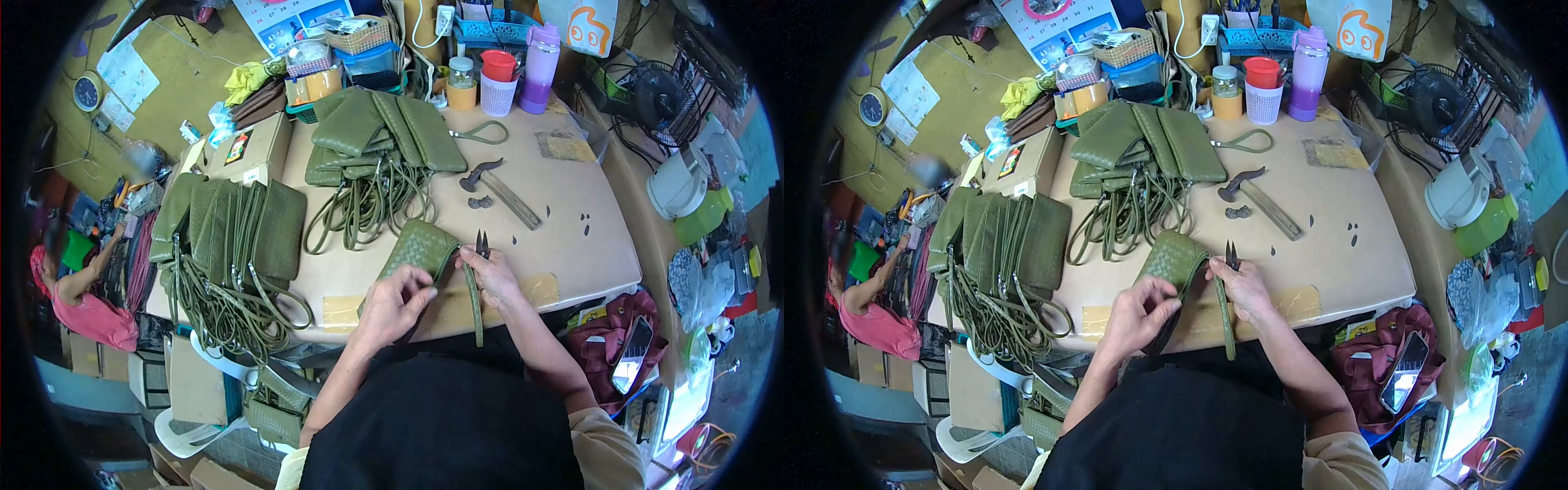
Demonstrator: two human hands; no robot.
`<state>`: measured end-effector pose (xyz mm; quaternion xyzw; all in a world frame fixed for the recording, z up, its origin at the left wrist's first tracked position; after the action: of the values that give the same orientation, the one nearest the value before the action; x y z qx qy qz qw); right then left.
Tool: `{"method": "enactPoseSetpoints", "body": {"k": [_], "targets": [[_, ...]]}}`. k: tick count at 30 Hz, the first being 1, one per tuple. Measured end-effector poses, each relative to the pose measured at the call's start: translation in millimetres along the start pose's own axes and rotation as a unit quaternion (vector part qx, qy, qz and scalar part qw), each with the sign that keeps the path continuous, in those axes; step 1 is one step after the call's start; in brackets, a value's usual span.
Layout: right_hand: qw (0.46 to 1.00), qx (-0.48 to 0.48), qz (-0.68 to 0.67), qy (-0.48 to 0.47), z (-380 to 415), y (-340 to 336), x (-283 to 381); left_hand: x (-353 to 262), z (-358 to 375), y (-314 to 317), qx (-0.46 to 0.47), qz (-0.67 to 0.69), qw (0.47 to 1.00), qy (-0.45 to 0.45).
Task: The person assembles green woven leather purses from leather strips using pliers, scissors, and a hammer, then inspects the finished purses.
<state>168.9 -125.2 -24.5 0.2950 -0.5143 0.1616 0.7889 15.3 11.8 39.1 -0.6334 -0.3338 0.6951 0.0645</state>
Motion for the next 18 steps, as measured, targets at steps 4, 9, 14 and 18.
{"method": "enactPoseSetpoints", "body": {"k": [4, 9, 14, 18], "targets": [[0.995, 0.062, -0.078, 0.017, 7.5, 0.2, 6.3, -11.0, -16.4, 5.7, -0.136, -0.034, 0.985, 0.096], [0.993, 0.082, -0.09, 0.009, 21.6, 10.3, 16.6, -15.2, -25.0, 13.4, -0.168, -0.078, 0.971, 0.15], [0.992, 0.097, -0.085, 0.006, 27.8, 13.6, 21.9, 2.5, -27.5, 28.6, -0.212, 0.072, 0.959, 0.174], [0.991, 0.127, -0.033, -0.016, 19.1, 5.3, 15.6, 11.8, -30.0, 29.1, -0.139, 0.246, 0.956, 0.082]]}}
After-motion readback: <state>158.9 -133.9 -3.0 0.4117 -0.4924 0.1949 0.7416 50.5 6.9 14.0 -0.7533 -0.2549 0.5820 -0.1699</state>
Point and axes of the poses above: each hand's wrist, its own z-axis away from the middle knuckle, its own y-axis out of the palm, x = y × z, the point moved 1 cm from there along -z, towards the middle knuckle, and after that the axes turned 2 degrees about -z, right-handed, at the moved point
